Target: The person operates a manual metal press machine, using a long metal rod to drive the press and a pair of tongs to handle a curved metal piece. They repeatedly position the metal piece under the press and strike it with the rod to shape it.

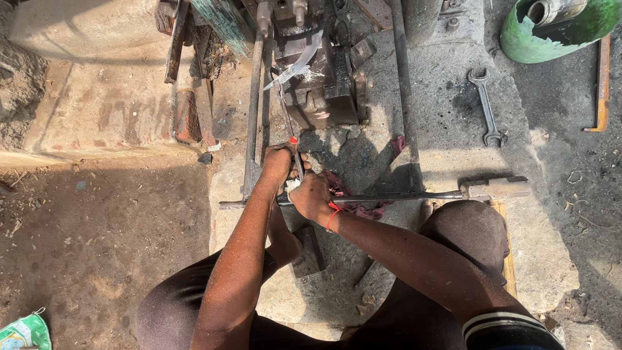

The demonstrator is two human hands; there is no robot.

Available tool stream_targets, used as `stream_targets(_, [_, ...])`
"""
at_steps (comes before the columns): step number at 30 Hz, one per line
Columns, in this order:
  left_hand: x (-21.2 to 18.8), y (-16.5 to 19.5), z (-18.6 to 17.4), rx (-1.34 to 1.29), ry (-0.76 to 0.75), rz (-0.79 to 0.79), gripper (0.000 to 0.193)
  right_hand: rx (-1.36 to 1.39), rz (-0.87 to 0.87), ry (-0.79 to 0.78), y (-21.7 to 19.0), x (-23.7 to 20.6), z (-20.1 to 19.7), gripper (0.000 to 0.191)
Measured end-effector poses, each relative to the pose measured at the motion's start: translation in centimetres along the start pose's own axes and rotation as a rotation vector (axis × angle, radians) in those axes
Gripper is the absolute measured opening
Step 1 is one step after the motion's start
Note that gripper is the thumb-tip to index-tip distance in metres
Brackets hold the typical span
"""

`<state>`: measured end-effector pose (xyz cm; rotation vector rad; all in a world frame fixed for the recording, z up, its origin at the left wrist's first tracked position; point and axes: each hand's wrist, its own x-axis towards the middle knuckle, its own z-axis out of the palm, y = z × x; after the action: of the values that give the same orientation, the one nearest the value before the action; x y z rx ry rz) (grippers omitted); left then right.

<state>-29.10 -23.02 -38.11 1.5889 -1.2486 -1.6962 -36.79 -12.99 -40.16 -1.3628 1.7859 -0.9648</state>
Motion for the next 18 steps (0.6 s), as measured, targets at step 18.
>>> stream_targets(18, [-0.57,-0.19,-0.24,0.010,-0.021,0.002,0.038,0.062,0.173,-0.149,-0.44,-0.26,-0.19,0.021])
